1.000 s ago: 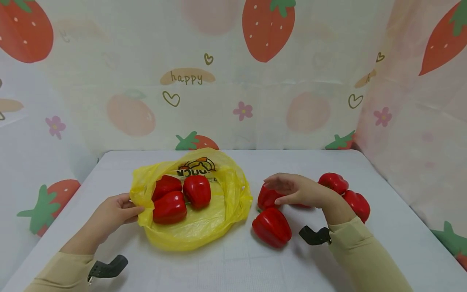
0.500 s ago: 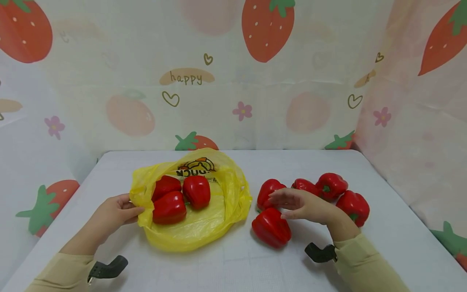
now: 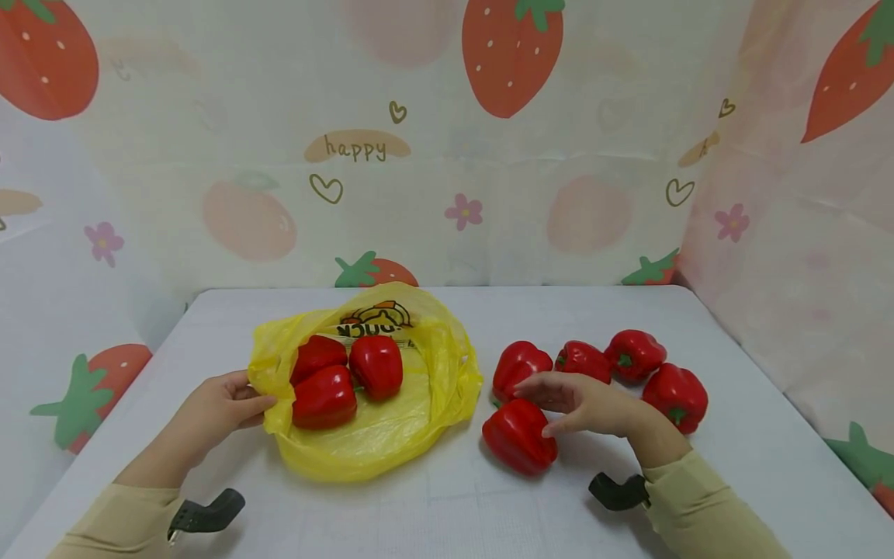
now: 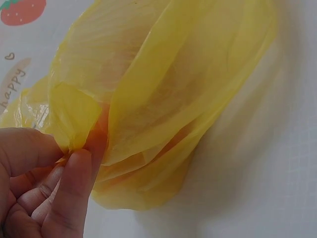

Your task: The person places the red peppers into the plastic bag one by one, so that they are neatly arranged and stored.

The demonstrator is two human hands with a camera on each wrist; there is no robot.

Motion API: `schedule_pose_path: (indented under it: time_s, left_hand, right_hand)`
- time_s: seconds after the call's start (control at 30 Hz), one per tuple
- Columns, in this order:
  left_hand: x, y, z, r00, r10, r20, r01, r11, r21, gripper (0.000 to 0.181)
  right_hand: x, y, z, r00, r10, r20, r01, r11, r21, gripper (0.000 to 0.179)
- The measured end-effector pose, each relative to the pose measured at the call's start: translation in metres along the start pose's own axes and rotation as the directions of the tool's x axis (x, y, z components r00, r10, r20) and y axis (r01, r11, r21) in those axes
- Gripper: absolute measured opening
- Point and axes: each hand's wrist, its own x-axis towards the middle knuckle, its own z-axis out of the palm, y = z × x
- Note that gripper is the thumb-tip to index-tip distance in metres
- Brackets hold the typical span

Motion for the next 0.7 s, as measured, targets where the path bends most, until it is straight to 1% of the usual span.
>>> schedule_pose_path:
  time_s: [0.17, 0.43, 0.57, 0.7]
  left_hand:
    - [0.001, -0.001, 0.000, 1.000, 0.006, 0.003, -0.005, 1.000, -0.007, 0.064]
    - [0.001, 0.000, 0.000, 1.000, 0.006, 0.008, -0.006, 1.000, -0.008, 0.065]
    - [0.000, 0.001, 0.000, 1.000, 0.011, 0.009, -0.011, 1.000, -0.010, 0.064]
    - [0.001, 0.000, 0.000, 1.000, 0.020, 0.011, -0.020, 1.000, -0.014, 0.064]
  right_hand:
    - [-0.003, 0.005, 0.002, 0.999, 0.032, 0.011, -0.031, 0.999, -0.029, 0.059]
    - [-0.006, 0.008, 0.007, 0.997, 0.065, 0.028, -0.063, 0.994, -0.088, 0.079]
    - [-0.006, 0.010, 0.009, 0.997, 0.069, 0.042, -0.064, 0.991, -0.118, 0.083]
    - [-0.005, 0.013, 0.011, 0.996, 0.076, 0.042, -0.070, 0.990, -0.123, 0.085]
